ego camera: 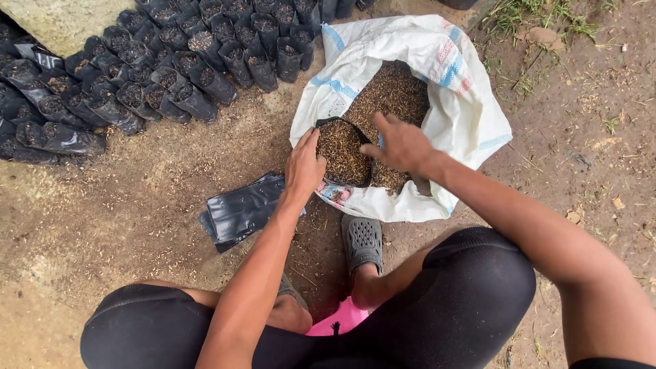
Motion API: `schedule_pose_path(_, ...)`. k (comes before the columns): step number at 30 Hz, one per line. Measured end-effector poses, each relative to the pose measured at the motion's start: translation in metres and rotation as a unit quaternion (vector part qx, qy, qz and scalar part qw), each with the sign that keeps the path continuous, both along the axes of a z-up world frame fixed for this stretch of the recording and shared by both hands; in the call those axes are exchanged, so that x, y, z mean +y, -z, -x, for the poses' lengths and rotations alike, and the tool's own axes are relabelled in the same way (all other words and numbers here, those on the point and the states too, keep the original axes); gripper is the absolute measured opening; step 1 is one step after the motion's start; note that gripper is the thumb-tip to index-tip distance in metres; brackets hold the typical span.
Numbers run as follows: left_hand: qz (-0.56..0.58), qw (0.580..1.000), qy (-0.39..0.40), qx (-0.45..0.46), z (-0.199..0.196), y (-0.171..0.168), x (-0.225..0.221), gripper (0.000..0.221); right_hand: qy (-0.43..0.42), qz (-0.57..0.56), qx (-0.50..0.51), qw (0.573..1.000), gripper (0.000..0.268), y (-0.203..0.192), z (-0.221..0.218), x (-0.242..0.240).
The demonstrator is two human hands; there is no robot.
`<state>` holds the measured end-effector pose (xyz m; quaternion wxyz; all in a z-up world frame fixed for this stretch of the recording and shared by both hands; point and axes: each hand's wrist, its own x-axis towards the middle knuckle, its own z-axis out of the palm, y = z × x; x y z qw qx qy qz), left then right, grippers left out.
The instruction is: Filling black plastic polybags with soil from a large white sack using a small hand trowel.
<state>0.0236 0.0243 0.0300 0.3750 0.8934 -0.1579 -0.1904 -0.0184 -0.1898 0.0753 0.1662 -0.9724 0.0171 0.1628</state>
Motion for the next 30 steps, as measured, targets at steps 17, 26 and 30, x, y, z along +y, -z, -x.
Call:
schedule_pose_path(17, -0.02, 1.0, -0.009, 0.013, -0.012, 0.034, 0.001, 0.071, 0.121, -0.218, -0.066, 0.966, 0.038, 0.11, -0.002, -0.052)
schedule_pose_path(26, -0.013, 0.963, 0.123, -0.24, 0.006, 0.048, -0.009, 0.034, -0.148, -0.032, -0.234, 0.96, 0.022, 0.11, -0.009, -0.024)
schedule_pose_path(30, -0.141, 0.929, 0.271, -0.21, -0.001, 0.074, -0.013, 0.039, -0.253, 0.218, -0.156, 0.93, 0.018, 0.086, -0.009, -0.01)
